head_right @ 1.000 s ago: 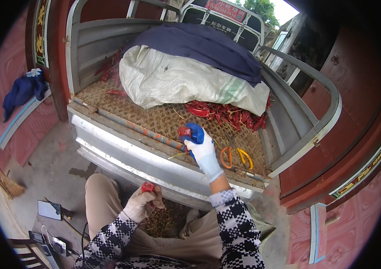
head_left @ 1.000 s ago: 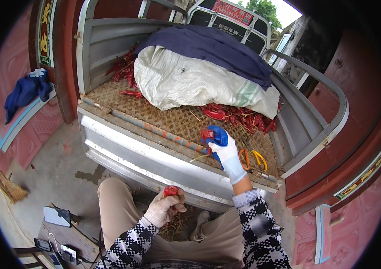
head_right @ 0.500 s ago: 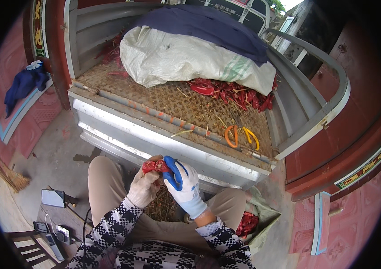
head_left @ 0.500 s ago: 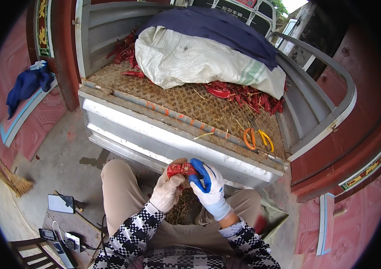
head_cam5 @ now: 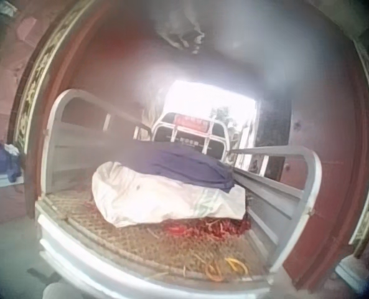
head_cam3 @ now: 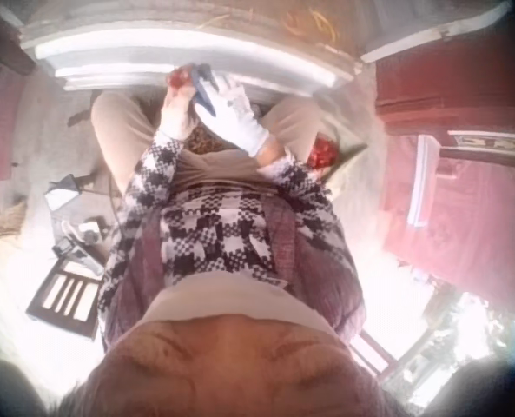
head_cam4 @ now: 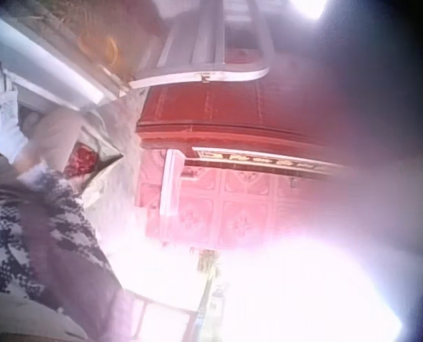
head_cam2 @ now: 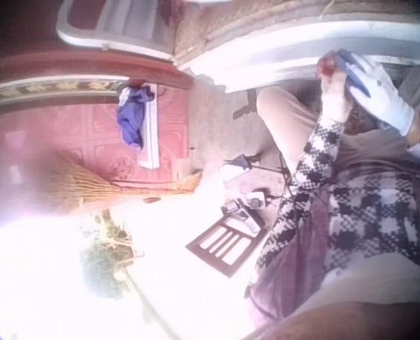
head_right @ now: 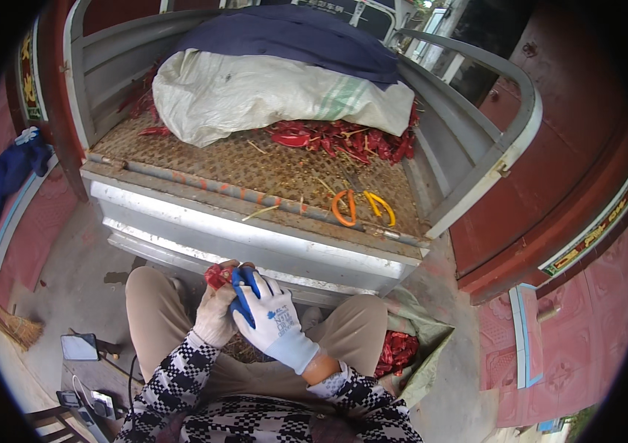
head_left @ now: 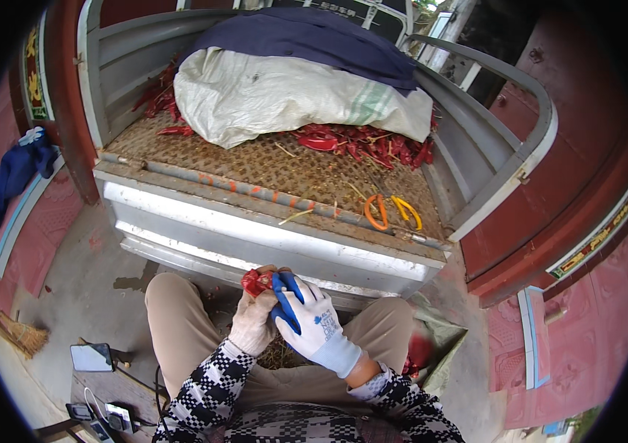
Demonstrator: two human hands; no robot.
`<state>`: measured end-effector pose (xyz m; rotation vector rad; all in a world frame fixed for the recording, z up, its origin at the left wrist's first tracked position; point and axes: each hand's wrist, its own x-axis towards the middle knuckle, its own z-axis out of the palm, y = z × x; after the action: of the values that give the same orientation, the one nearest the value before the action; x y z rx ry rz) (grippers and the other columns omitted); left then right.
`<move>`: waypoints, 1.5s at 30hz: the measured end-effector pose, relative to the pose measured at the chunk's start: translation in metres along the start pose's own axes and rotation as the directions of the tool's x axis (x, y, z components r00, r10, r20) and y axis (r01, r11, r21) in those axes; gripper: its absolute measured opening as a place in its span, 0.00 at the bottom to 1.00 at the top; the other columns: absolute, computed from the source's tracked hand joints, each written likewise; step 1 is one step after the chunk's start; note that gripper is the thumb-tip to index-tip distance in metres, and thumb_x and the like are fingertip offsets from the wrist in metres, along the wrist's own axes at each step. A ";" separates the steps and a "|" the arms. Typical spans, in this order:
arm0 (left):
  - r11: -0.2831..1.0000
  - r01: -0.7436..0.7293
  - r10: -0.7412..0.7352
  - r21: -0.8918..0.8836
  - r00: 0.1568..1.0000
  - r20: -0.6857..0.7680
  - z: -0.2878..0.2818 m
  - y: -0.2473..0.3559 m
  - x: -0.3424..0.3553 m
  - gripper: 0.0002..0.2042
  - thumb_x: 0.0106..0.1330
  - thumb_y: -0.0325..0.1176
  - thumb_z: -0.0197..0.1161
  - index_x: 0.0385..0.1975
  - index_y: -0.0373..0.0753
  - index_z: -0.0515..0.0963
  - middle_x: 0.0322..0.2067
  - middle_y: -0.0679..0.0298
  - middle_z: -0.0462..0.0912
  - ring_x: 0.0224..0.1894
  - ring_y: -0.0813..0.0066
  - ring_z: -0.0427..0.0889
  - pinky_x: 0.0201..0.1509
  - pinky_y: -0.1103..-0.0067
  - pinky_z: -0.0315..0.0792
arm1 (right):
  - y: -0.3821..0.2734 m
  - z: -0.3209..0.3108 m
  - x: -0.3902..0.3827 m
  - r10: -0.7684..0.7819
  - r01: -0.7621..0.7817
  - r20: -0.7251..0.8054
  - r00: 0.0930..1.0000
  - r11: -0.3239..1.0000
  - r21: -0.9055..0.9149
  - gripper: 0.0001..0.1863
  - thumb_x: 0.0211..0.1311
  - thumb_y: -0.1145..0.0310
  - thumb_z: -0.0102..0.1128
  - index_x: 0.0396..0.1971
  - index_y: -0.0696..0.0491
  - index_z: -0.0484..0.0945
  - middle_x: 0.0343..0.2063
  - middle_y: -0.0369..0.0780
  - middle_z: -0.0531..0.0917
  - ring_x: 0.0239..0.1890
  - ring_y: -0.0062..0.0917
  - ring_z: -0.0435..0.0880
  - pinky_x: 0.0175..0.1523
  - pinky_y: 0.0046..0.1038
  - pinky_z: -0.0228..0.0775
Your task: The person sits at the back of a small truck and uses scissors to trim the stems off red chili peppers. They handle the peppers one at a time, cutting the stems and placing the trimmed peppers into a sack on the ground.
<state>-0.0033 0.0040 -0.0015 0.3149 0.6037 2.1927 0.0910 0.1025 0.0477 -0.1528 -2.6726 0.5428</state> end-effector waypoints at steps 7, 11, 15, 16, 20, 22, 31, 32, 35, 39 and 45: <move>0.992 0.035 -0.032 -0.122 0.999 0.030 0.002 -0.006 0.004 0.18 0.60 0.24 0.55 0.52 0.38 0.68 0.41 0.59 0.76 0.39 0.68 0.78 0.45 0.69 0.77 | 0.032 -0.070 0.021 -0.048 0.042 0.041 0.998 0.990 0.137 0.25 0.58 0.60 0.60 0.54 0.55 0.75 0.46 0.48 0.78 0.43 0.43 0.80 0.49 0.36 0.73; 0.999 0.005 -0.005 -0.044 1.000 -0.002 0.001 -0.003 0.008 0.16 0.57 0.23 0.54 0.47 0.39 0.70 0.34 0.60 0.75 0.30 0.72 0.73 0.37 0.71 0.73 | 0.119 -0.120 0.059 0.319 -0.380 -0.234 0.919 0.873 -0.304 0.34 0.56 0.49 0.59 0.59 0.53 0.71 0.49 0.48 0.78 0.48 0.41 0.80 0.53 0.37 0.72; 0.995 0.055 -0.052 0.079 0.998 -0.040 0.012 -0.003 0.001 0.16 0.56 0.23 0.55 0.47 0.38 0.70 0.33 0.60 0.75 0.28 0.73 0.71 0.34 0.73 0.70 | 0.186 -0.134 0.089 0.650 -0.595 -0.147 0.746 0.550 -0.586 0.43 0.54 0.37 0.58 0.64 0.50 0.66 0.52 0.48 0.79 0.54 0.40 0.79 0.56 0.38 0.70; 0.996 0.049 -0.050 0.078 0.999 0.012 0.009 -0.003 0.002 0.16 0.58 0.25 0.56 0.48 0.37 0.69 0.33 0.61 0.75 0.28 0.76 0.73 0.34 0.80 0.73 | 0.191 -0.134 0.089 0.693 -0.603 -0.097 0.715 0.540 -0.587 0.44 0.53 0.36 0.59 0.64 0.50 0.66 0.52 0.47 0.80 0.54 0.38 0.80 0.55 0.37 0.71; 0.990 -0.006 0.003 0.141 1.000 0.025 0.002 0.007 0.000 0.15 0.58 0.26 0.55 0.47 0.35 0.71 0.31 0.62 0.75 0.28 0.77 0.74 0.35 0.80 0.73 | 0.185 -0.133 0.091 0.713 -0.561 0.008 0.701 0.558 -0.612 0.42 0.51 0.42 0.62 0.64 0.50 0.67 0.47 0.46 0.83 0.51 0.36 0.82 0.53 0.34 0.73; 0.956 -0.036 0.031 0.291 0.999 0.020 0.003 0.014 -0.005 0.16 0.59 0.26 0.55 0.47 0.34 0.71 0.31 0.62 0.76 0.29 0.77 0.76 0.36 0.81 0.74 | 0.177 -0.136 0.086 0.701 -0.538 0.031 0.712 0.574 -0.618 0.41 0.49 0.47 0.64 0.62 0.52 0.67 0.46 0.47 0.83 0.50 0.37 0.82 0.53 0.34 0.73; 0.946 -0.005 -0.029 0.325 0.995 0.099 0.001 0.018 -0.005 0.18 0.57 0.31 0.56 0.49 0.34 0.72 0.32 0.61 0.78 0.30 0.77 0.78 0.35 0.81 0.75 | 0.185 -0.147 0.060 0.789 -0.539 0.031 0.614 0.448 -0.714 0.32 0.45 0.66 0.66 0.54 0.57 0.72 0.48 0.49 0.82 0.53 0.39 0.81 0.57 0.35 0.73; 0.942 -0.004 -0.028 0.337 0.995 0.091 0.006 0.020 -0.007 0.19 0.57 0.31 0.55 0.49 0.34 0.71 0.32 0.61 0.78 0.29 0.77 0.77 0.35 0.81 0.75 | 0.187 -0.147 0.060 0.800 -0.551 0.041 0.599 0.449 -0.703 0.31 0.44 0.65 0.67 0.53 0.58 0.73 0.48 0.50 0.82 0.52 0.39 0.81 0.56 0.34 0.73; 0.935 0.015 -0.045 0.353 0.996 0.076 0.009 0.021 -0.009 0.20 0.56 0.31 0.54 0.50 0.34 0.69 0.31 0.61 0.77 0.27 0.78 0.76 0.33 0.82 0.74 | 0.192 -0.147 0.054 0.797 -0.578 0.024 0.603 0.458 -0.676 0.29 0.43 0.65 0.67 0.50 0.57 0.76 0.47 0.51 0.82 0.51 0.40 0.82 0.55 0.35 0.74; 0.911 -0.001 -0.013 0.413 0.999 0.031 0.010 0.019 -0.010 0.20 0.55 0.31 0.53 0.49 0.35 0.67 0.26 0.58 0.76 0.19 0.79 0.70 0.25 0.83 0.67 | 0.191 -0.158 0.052 0.812 -0.613 0.059 0.580 0.484 -0.625 0.26 0.42 0.65 0.67 0.45 0.58 0.79 0.46 0.52 0.82 0.51 0.42 0.81 0.55 0.35 0.74; 0.879 0.046 -0.081 0.475 0.995 0.054 0.012 0.027 -0.011 0.19 0.53 0.32 0.53 0.46 0.35 0.70 0.23 0.59 0.78 0.14 0.81 0.66 0.17 0.85 0.59 | 0.223 -0.157 0.010 0.731 -0.728 0.153 0.665 0.680 -0.085 0.18 0.46 0.69 0.68 0.37 0.61 0.79 0.33 0.48 0.85 0.36 0.34 0.86 0.41 0.33 0.77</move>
<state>-0.0093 -0.0158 0.0223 0.6178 1.0957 1.9371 0.1525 0.3641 0.0955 -1.2927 -2.6968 0.7915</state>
